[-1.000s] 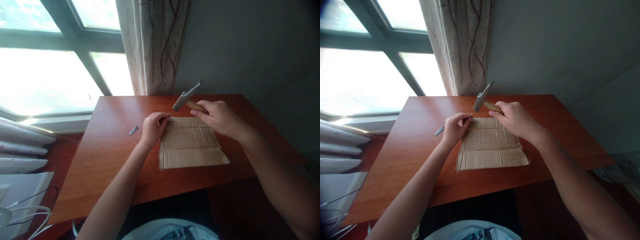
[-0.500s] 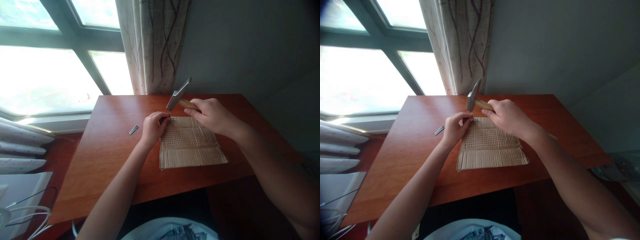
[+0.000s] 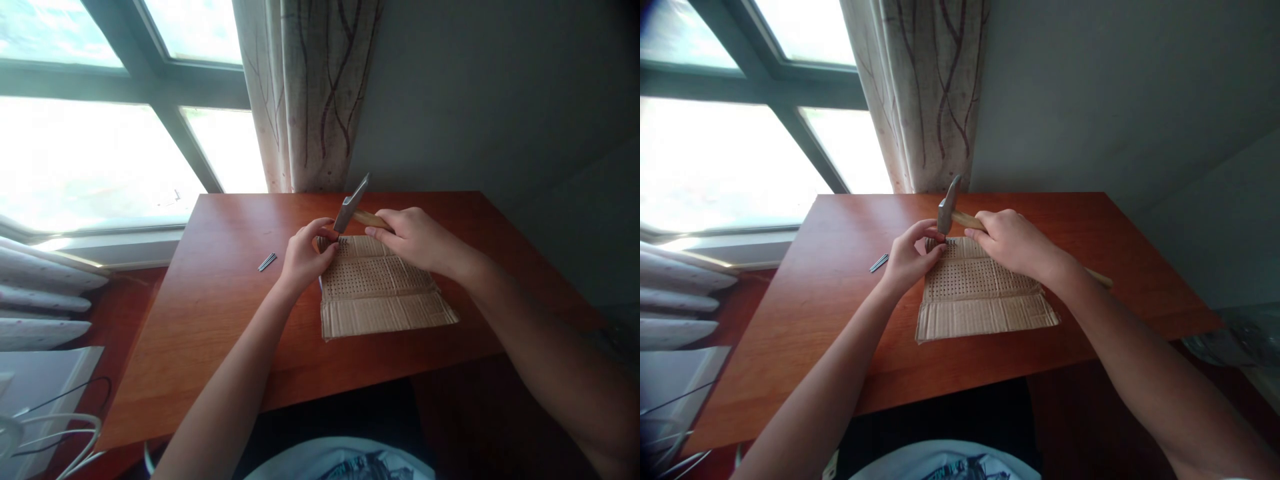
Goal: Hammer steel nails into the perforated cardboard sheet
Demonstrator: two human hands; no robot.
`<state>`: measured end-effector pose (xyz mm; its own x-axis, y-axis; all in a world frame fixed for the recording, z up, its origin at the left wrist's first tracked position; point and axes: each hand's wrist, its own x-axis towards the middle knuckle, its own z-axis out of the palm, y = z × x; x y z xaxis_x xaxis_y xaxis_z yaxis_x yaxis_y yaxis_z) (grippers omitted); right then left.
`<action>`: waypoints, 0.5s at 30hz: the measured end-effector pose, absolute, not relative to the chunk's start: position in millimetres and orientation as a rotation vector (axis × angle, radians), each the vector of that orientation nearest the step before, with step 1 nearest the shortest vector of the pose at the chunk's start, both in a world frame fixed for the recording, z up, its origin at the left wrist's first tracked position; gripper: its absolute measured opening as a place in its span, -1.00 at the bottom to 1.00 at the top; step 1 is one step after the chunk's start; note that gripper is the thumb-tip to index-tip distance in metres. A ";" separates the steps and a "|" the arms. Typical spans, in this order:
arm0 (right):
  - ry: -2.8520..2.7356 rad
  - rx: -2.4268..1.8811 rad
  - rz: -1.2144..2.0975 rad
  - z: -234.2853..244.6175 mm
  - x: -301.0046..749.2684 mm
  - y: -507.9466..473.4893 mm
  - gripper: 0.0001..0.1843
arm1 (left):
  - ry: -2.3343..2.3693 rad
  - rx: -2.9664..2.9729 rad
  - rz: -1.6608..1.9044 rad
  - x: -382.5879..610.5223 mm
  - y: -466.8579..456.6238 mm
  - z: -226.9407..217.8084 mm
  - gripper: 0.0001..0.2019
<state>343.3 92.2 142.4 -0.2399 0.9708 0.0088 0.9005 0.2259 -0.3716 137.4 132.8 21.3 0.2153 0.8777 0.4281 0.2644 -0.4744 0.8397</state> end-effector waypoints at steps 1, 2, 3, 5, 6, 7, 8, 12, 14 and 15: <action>-2.260 -1.763 0.428 142.5 343.7 92.4 -0.69 | 1.026 1.832 1.252 136.9 133.8 20.2 -0.55; -2.261 -1.758 0.424 142.6 344.2 92.3 -0.69 | 0.999 1.800 1.245 136.3 135.0 19.0 -0.55; -2.262 -1.754 0.419 142.8 344.7 92.0 -0.70 | 0.971 1.774 1.238 135.7 136.2 17.8 -0.54; -2.257 -1.756 0.406 144.1 346.0 90.5 -0.71 | 0.916 1.745 1.216 134.2 138.5 15.4 -0.51; -2.248 -1.758 0.399 145.1 346.7 89.5 -0.70 | 0.895 1.737 1.199 133.4 139.4 14.3 -0.50; -2.236 -1.756 0.394 146.2 347.3 88.4 -0.69 | 0.878 1.728 1.181 132.6 140.2 13.3 -0.49; -2.220 -1.747 0.389 147.4 347.7 87.4 -0.68 | 0.865 1.720 1.162 132.0 140.8 12.4 -0.48; -2.178 -1.700 0.362 148.5 346.7 86.4 -0.65 | 0.844 1.690 1.136 130.8 141.1 12.1 -0.48; -2.198 -1.719 0.384 146.1 344.5 88.2 -0.66 | 0.843 1.685 1.129 130.8 140.3 14.1 -0.48; -2.220 -1.731 0.407 144.6 343.2 89.4 -0.67 | 0.846 1.686 1.124 130.9 139.8 15.3 -0.49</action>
<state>343.2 89.4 144.6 -0.2316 0.9711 0.0578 0.8872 0.2353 -0.3968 130.9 139.8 15.3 0.3496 0.8840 0.3105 0.0543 -0.3500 0.9352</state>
